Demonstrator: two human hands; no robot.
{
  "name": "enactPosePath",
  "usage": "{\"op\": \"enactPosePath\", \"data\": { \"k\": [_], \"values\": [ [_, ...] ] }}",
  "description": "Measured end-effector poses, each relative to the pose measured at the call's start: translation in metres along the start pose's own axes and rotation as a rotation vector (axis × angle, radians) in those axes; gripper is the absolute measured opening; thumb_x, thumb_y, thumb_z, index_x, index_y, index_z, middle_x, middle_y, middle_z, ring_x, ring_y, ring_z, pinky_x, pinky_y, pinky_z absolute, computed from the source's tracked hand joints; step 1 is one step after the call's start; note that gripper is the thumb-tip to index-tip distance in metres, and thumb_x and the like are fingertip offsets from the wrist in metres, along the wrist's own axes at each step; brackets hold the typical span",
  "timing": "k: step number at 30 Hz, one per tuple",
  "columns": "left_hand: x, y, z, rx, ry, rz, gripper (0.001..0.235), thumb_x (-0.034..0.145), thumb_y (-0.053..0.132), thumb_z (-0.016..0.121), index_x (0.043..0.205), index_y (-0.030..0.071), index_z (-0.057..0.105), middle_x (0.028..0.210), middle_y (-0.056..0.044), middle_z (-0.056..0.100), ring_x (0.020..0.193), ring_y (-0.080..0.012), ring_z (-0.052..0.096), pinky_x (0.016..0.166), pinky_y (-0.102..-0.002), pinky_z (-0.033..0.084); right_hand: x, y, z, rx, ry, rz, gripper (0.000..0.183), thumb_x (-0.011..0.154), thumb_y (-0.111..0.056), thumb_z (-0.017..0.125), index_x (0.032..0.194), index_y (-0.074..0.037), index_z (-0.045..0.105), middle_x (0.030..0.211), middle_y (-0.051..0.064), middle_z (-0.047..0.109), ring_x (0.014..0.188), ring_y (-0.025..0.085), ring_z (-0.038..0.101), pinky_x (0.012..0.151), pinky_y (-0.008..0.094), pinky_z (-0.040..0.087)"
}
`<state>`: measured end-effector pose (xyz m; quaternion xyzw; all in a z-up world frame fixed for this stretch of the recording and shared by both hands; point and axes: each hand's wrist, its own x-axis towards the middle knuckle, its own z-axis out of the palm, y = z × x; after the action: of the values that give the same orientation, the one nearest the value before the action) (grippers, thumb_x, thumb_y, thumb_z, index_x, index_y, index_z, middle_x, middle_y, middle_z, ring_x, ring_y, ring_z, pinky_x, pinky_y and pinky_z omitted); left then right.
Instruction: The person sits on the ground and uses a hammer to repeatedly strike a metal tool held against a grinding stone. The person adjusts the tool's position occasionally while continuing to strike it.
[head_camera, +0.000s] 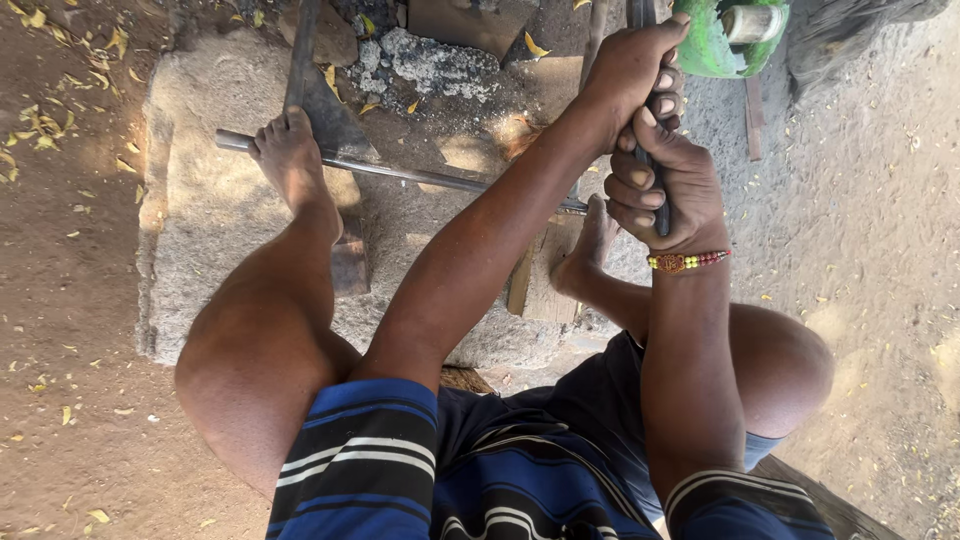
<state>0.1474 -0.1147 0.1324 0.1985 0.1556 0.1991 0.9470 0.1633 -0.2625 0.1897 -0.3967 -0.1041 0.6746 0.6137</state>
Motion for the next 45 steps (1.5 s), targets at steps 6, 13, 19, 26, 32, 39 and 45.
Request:
{"op": "enactPosePath", "data": {
  "k": [6,13,19,26,32,39,45],
  "values": [
    [-0.001,0.0,0.0,-0.026,-0.006,-0.006,0.037,0.098,0.033,0.06,0.076,0.006,0.046,0.052,0.0,0.041,0.039,-0.0164,0.043,0.041,-0.04,0.043,0.001,0.0,0.003,0.013,-0.021,0.0,0.029,0.114,-0.029,0.056,0.103,-0.002,0.061,0.07,0.004,0.053,0.047,0.01,0.045,0.039,0.024,0.034],
    [0.001,0.002,0.0,-0.015,-0.012,0.009,0.038,0.097,0.032,0.06,0.074,0.005,0.046,0.05,-0.001,0.041,0.037,-0.0164,0.043,0.038,-0.04,0.043,0.002,0.001,0.004,0.031,-0.009,-0.002,0.03,0.114,-0.029,0.056,0.102,-0.002,0.061,0.069,0.004,0.053,0.047,0.009,0.045,0.039,0.024,0.034],
    [0.0,0.001,-0.001,0.002,-0.004,0.024,0.037,0.097,0.031,0.061,0.075,0.005,0.047,0.051,-0.001,0.041,0.037,-0.0168,0.044,0.039,-0.041,0.044,0.002,0.003,0.005,0.035,-0.02,-0.009,0.03,0.115,-0.029,0.056,0.102,-0.002,0.061,0.069,0.003,0.052,0.048,0.009,0.044,0.039,0.024,0.033],
    [0.0,0.006,0.0,-0.035,-0.037,0.014,0.034,0.095,0.03,0.061,0.075,0.006,0.047,0.05,0.0,0.041,0.037,-0.016,0.044,0.039,-0.041,0.044,0.003,0.001,0.009,0.018,0.007,-0.023,0.03,0.115,-0.029,0.056,0.102,-0.002,0.061,0.069,0.004,0.054,0.046,0.009,0.044,0.038,0.023,0.033],
    [-0.007,0.008,0.004,-0.012,-0.007,0.019,0.032,0.096,0.029,0.062,0.077,0.006,0.049,0.051,-0.001,0.045,0.038,-0.0152,0.046,0.041,-0.04,0.047,0.004,0.001,0.014,0.016,0.001,-0.015,0.03,0.115,-0.029,0.056,0.102,-0.002,0.061,0.069,0.005,0.054,0.046,0.009,0.045,0.038,0.024,0.033],
    [0.009,-0.001,-0.008,0.005,-0.036,0.051,0.035,0.096,0.028,0.061,0.072,0.006,0.048,0.049,0.0,0.043,0.036,-0.0166,0.047,0.036,-0.04,0.045,0.006,0.0,-0.001,0.02,-0.021,-0.009,0.031,0.114,-0.03,0.056,0.101,-0.003,0.063,0.07,0.005,0.055,0.046,0.009,0.045,0.037,0.024,0.035],
    [0.038,-0.018,-0.026,1.051,0.238,0.076,0.033,0.095,0.03,0.055,0.074,0.004,0.059,0.056,-0.006,0.062,0.042,-0.0181,0.066,0.045,-0.039,0.061,0.043,0.069,-0.036,0.255,-0.225,-0.299,0.036,0.115,-0.038,0.053,0.103,-0.006,0.066,0.06,0.001,0.06,0.039,0.004,0.05,0.038,0.018,0.04]
  ]
}}
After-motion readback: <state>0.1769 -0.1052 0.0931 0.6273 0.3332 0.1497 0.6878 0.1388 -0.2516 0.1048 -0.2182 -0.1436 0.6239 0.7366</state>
